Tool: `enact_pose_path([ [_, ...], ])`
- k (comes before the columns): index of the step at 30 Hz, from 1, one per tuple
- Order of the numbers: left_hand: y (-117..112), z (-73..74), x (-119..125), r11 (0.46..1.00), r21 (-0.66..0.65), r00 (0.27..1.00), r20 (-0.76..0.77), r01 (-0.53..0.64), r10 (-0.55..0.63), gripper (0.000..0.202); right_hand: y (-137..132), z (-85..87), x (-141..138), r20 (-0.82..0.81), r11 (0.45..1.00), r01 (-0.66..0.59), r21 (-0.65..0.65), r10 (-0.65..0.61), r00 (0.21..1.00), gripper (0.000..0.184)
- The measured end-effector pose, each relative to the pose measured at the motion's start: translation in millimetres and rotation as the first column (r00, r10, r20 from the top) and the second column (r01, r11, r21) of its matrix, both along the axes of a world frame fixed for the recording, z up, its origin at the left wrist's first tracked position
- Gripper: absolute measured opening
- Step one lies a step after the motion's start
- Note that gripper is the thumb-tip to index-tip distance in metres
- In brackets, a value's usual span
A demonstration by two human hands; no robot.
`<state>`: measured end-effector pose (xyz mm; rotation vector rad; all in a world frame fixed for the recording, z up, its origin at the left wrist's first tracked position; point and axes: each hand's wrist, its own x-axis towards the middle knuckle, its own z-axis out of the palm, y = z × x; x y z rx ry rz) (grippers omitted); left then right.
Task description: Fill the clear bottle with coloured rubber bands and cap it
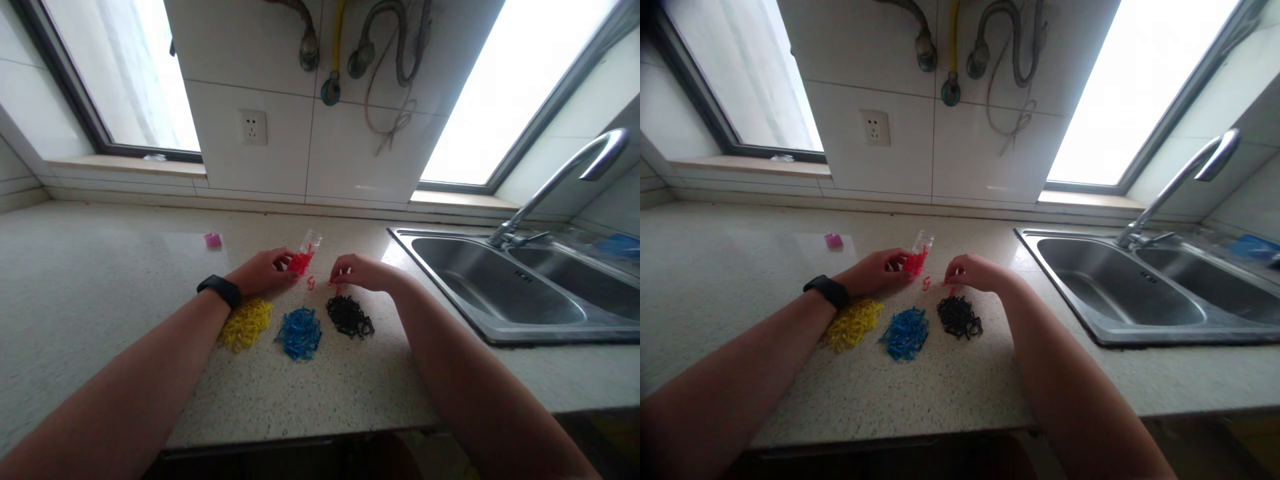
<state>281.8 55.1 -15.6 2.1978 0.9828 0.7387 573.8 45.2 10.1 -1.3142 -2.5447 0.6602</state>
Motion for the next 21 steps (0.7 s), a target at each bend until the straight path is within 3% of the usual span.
enact_pose_path([
  [10, 0.3, -0.1, -0.6, 1.0, 0.005, 1.0, -0.008, 0.01, -0.01, 0.05, -7.0, 11.8, 4.9, 0.045, 0.987, 0.001, -0.162, 0.007, 0.999, 0.017],
  [17, 0.5, -0.2, -0.6, 1.0, -0.012, 1.0, -0.003, 0.008, -0.008, 0.051, -6.0, 9.2, 9.9, 0.172, 0.993, 0.023, -0.114, -0.003, 0.985, 0.02],
  [21, 1.2, -0.8, -0.9, 1.0, -0.002, 1.0, -0.004, 0.0, 0.0, 0.051, -5.7, 4.2, 1.0, 0.083, 0.998, 0.052, -0.036, -0.049, 0.995, 0.02],
])
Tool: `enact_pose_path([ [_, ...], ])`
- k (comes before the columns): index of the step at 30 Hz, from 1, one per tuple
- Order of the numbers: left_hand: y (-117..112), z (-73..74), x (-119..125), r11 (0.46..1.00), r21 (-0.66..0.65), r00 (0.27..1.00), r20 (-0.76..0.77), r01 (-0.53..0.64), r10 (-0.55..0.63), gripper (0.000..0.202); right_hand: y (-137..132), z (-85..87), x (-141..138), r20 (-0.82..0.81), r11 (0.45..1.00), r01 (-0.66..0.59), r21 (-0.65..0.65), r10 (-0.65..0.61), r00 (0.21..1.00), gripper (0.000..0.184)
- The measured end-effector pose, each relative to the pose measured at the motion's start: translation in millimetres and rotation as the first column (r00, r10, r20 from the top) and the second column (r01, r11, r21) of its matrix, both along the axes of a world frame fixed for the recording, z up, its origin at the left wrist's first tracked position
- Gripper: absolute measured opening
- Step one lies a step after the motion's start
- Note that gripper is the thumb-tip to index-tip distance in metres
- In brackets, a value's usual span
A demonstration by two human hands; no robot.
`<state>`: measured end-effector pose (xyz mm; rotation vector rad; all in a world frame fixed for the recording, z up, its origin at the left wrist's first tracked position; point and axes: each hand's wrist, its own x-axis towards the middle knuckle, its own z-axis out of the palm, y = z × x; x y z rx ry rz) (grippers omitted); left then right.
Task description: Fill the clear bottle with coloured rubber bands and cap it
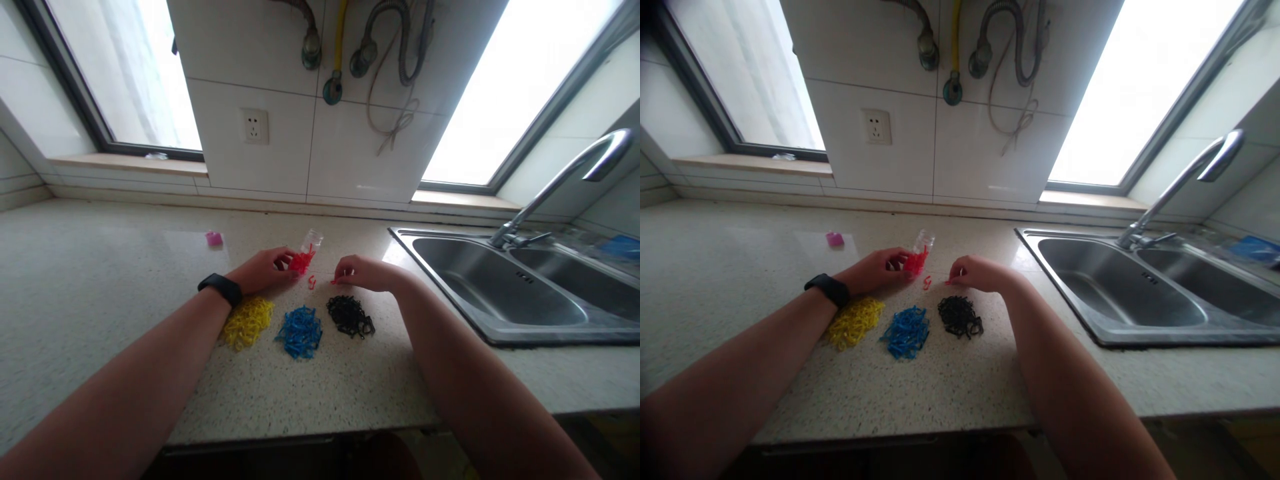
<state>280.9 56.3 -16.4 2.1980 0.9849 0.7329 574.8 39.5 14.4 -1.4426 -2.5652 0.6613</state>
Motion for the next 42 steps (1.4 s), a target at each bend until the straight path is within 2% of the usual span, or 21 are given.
enact_pose_path([
  [4, 1.6, 0.2, -0.6, 1.0, 0.016, 1.0, -0.005, 0.01, -0.01, 0.05, 0.9, -5.5, -24.0, -0.125, 0.985, -0.009, 0.17, 0.03, 0.992, 0.016],
  [6, 2.9, 0.3, -1.5, 1.0, 0.025, 1.0, -0.008, 0.018, -0.018, 0.049, 1.9, -7.7, -35.4, -0.146, 0.978, -0.038, 0.205, 0.069, 0.987, 0.014],
  [11, 7.0, -1.0, -4.1, 0.998, 0.052, 1.0, -0.006, 0.026, -0.026, 0.046, 7.2, -11.5, -45.4, -0.153, 0.965, -0.196, 0.172, 0.223, 0.963, 0.014],
  [15, 9.3, -2.7, -5.1, 0.998, 0.054, 1.0, 0.001, 0.03, -0.03, 0.044, 10.8, -12.8, -43.7, -0.152, 0.972, -0.181, 0.151, 0.204, 0.967, 0.033],
  [21, 11.0, -5.1, -6.0, 0.999, 0.039, 1.0, 0.007, 0.016, -0.016, 0.045, 11.5, -9.5, -43.8, -0.088, 0.961, -0.233, 0.149, 0.247, 0.965, 0.014],
  [26, 14.3, -9.5, -6.8, 0.998, -0.034, 0.997, 0.06, 0.045, -0.042, 0.043, 12.6, -13.2, -41.2, -0.047, 0.951, -0.248, 0.186, 0.261, 0.964, 0.012],
  [29, 14.8, -10.3, -6.3, 0.996, -0.065, 0.995, 0.084, 0.056, -0.05, 0.043, 15.3, -14.2, -37.1, -0.106, 0.959, -0.16, 0.234, 0.189, 0.976, 0.012],
  [31, 13.4, -9.1, -5.0, 0.996, -0.072, 0.995, 0.081, 0.056, -0.05, 0.045, 17.4, -10.5, -34.6, -0.273, 0.959, 0.014, 0.284, 0.066, 0.96, 0.013],
  [33, 10.8, -7.2, -2.9, 0.995, -0.073, 0.995, 0.074, 0.065, -0.06, 0.047, 18.4, -3.4, -34.5, -0.502, 0.93, 0.218, 0.297, -0.042, 0.864, 0.02],
  [35, 7.3, -5.1, -0.3, 0.994, -0.08, 0.996, 0.063, 0.068, -0.064, 0.049, 16.9, 5.3, -38.1, -0.688, 0.904, 0.354, 0.239, -0.099, 0.718, 0.026],
  [37, 3.5, -3.3, 2.4, 0.993, -0.1, 0.997, 0.048, 0.061, -0.057, 0.05, 12.9, 13.1, -45.3, -0.781, 0.906, 0.385, 0.175, -0.11, 0.614, 0.028],
  [38, 1.7, -2.4, 3.5, 0.992, -0.114, 0.998, 0.042, 0.055, -0.05, 0.05, 10.4, 16.1, -49.6, -0.799, 0.911, 0.379, 0.164, -0.103, 0.593, 0.029],
  [42, -2.7, 0.6, 6.1, 0.988, -0.146, 0.999, 0.027, 0.045, -0.041, 0.049, 3.6, 20.8, -63.6, -0.77, 0.91, 0.354, 0.215, -0.065, 0.634, 0.025],
])
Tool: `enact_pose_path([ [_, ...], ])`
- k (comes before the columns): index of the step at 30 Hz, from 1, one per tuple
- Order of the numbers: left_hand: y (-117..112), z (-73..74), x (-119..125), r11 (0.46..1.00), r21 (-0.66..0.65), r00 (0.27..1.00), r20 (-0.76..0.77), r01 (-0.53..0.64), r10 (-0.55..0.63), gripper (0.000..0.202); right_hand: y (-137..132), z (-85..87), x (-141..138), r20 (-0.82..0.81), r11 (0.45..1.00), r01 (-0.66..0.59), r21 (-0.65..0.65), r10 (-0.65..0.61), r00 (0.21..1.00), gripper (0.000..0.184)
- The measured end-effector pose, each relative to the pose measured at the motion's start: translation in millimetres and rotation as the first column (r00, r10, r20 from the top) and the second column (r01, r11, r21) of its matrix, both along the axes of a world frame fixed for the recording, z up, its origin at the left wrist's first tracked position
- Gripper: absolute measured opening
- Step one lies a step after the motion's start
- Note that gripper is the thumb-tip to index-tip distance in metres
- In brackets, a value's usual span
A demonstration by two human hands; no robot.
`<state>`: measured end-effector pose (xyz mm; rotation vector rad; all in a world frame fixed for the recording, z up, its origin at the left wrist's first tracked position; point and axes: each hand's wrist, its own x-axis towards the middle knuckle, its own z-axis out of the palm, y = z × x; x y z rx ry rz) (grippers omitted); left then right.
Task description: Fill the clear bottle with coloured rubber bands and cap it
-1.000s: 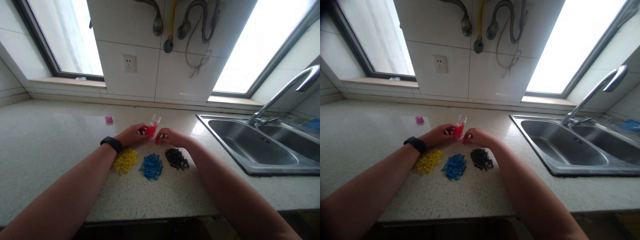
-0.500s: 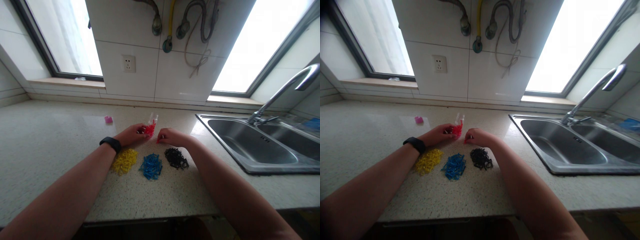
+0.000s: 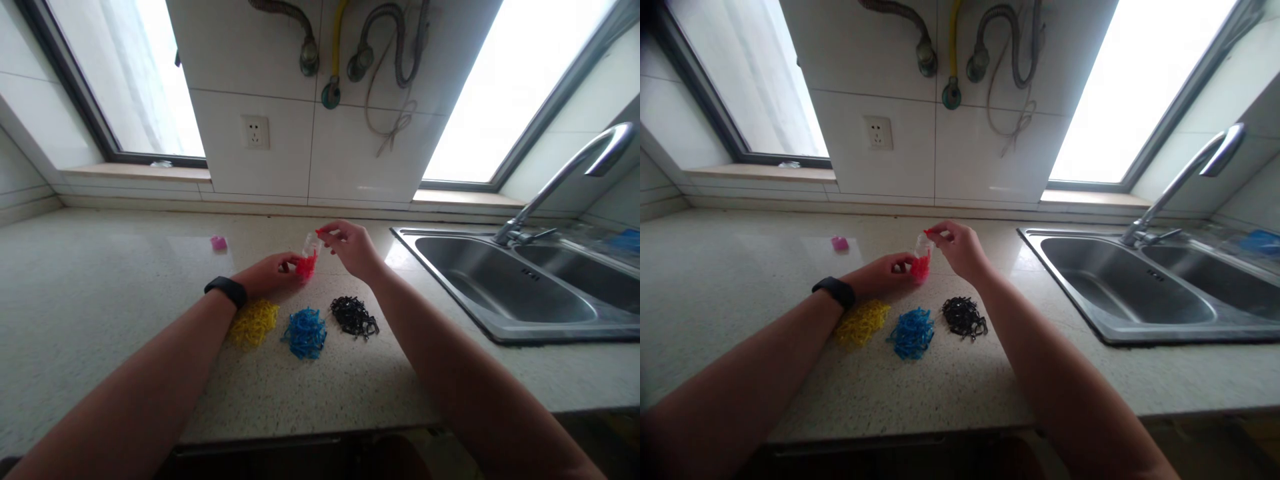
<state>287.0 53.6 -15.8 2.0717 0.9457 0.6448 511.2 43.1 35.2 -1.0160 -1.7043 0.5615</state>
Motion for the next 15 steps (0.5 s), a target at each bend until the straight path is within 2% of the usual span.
enact_pose_path([
  [8, 2.0, 1.2, 0.2, 1.0, 0.001, 1.0, -0.014, 0.018, -0.018, 0.049, -1.5, 1.7, -0.1, 0.17, 0.995, -0.026, 0.101, 0.008, 0.985, 0.025],
  [11, 3.0, -0.4, 0.1, 0.999, 0.023, 1.0, -0.021, 0.024, -0.023, 0.048, -2.9, -0.2, 0.6, 0.172, 0.997, -0.011, 0.071, -0.001, 0.985, 0.03],
  [15, 4.4, -1.0, 0.0, 0.997, 0.058, 0.999, -0.03, 0.047, -0.045, 0.045, -0.2, -14.4, 0.0, 0.105, 0.999, -0.012, -0.042, 0.017, 0.994, 0.043],
])
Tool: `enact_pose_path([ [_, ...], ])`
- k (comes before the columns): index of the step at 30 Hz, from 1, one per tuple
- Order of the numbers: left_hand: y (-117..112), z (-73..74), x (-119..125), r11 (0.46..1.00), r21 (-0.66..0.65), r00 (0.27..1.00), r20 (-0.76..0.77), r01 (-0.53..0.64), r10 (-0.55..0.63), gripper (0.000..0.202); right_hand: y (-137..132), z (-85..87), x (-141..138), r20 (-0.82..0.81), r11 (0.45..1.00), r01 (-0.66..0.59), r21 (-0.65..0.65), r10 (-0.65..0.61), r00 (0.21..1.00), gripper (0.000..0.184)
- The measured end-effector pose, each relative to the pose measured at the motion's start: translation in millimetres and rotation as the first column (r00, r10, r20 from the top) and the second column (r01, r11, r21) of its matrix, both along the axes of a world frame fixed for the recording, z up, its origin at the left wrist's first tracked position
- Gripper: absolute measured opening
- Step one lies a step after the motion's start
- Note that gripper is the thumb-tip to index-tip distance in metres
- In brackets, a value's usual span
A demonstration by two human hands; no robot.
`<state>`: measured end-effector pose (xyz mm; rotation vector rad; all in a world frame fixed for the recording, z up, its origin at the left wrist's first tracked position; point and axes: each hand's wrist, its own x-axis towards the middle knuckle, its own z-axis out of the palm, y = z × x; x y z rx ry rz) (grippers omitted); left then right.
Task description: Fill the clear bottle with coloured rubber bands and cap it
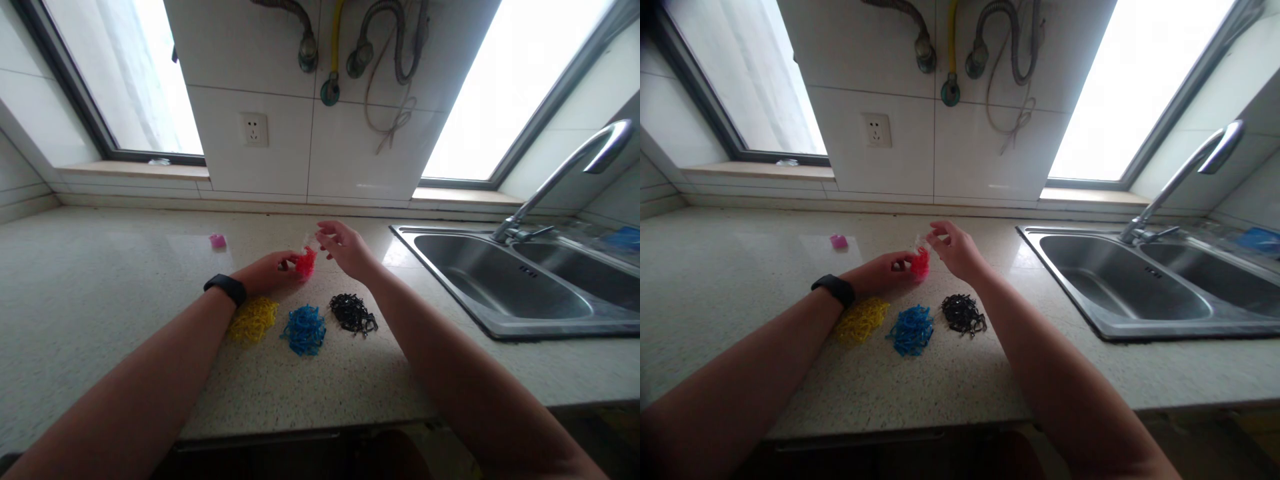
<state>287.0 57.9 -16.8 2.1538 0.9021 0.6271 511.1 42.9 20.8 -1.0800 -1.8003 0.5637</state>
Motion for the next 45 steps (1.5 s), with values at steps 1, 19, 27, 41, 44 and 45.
enact_pose_path([
  [1, 0.7, 0.1, 0.0, 1.0, 0.024, 1.0, -0.012, 0.006, -0.006, 0.044, 1.1, -4.5, -0.8, 0.019, 0.999, -0.031, -0.039, 0.032, 0.999, 0.044],
  [19, 15.0, -4.2, -16.4, 0.996, 0.053, 0.998, 0.012, -0.069, 0.068, 0.065, 12.0, -4.9, 39.3, -0.057, 0.986, -0.059, -0.158, 0.05, 0.997, 0.038],
  [27, 11.3, -0.8, -24.4, 0.994, 0.057, 0.995, 0.012, -0.098, 0.097, 0.057, 5.9, -14.4, 30.1, 0.002, 0.984, -0.09, -0.154, 0.092, 0.996, 0.036],
  [41, -15.0, 40.7, -54.3, 0.912, 0.395, 0.951, -0.222, -0.115, 0.216, 0.036, 4.3, -30.0, 25.6, 0.018, 0.962, -0.206, -0.177, 0.213, 0.977, 0.039],
  [44, -25.0, 55.7, -60.7, 0.91, 0.411, 0.928, -0.318, -0.049, 0.193, 0.032, 3.5, -29.1, 34.3, -0.039, 0.933, -0.28, -0.226, 0.279, 0.96, 0.043],
  [45, -29.2, 60.6, -63.7, 0.923, 0.384, 0.92, -0.363, 0.001, 0.15, 0.037, 3.5, -28.4, 37.8, -0.094, 0.918, -0.311, -0.246, 0.296, 0.95, 0.043],
])
